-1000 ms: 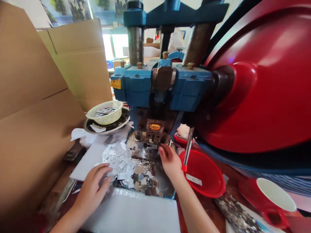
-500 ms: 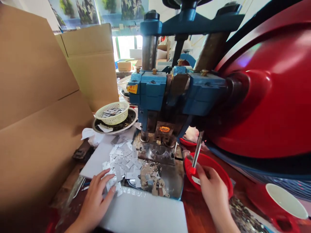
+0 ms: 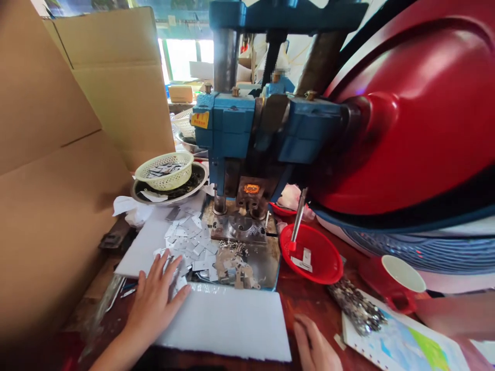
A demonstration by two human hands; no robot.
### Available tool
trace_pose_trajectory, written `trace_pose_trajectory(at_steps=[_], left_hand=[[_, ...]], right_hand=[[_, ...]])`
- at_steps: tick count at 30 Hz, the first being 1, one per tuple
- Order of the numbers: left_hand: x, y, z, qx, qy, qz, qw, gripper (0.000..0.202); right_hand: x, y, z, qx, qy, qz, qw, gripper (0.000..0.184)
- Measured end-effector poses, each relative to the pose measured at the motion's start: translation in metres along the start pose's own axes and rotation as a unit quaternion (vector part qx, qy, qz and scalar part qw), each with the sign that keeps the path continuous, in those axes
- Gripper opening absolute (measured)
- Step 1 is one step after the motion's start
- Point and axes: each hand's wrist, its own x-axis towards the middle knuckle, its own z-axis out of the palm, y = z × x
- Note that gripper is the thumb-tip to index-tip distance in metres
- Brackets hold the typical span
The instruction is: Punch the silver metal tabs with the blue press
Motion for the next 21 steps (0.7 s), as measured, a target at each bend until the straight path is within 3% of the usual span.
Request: trace_pose_trajectory(at_steps=[3,6,15,21], left_hand=[[0.002,0.0,0.003,-0.007,0.003,0.032,0.999,0.053],[0.006,0.0,0.006,-0.015,0.0,0.065,0.998,0.056],[0.022,0.006,0.01,-0.016,-0.02,0.084,0.996,0.046],[0.02,0.003,0.01,-0.012,-0.011,0.098,0.995,0.041]], right_hand=[[-0.003,0.001,0.015,-0.007,-0.012,-0.042,0.999,0.037],[-0.006,-0.001,0.023,-0.035,0.014,-0.057,0.998,0.035],[-0.005,-0.012,0.018,-0.074,0.04,-0.087,0.993,0.037],[-0.009,-0.014,0.021,-0.043,0.06,-0.047,0.996,0.039]])
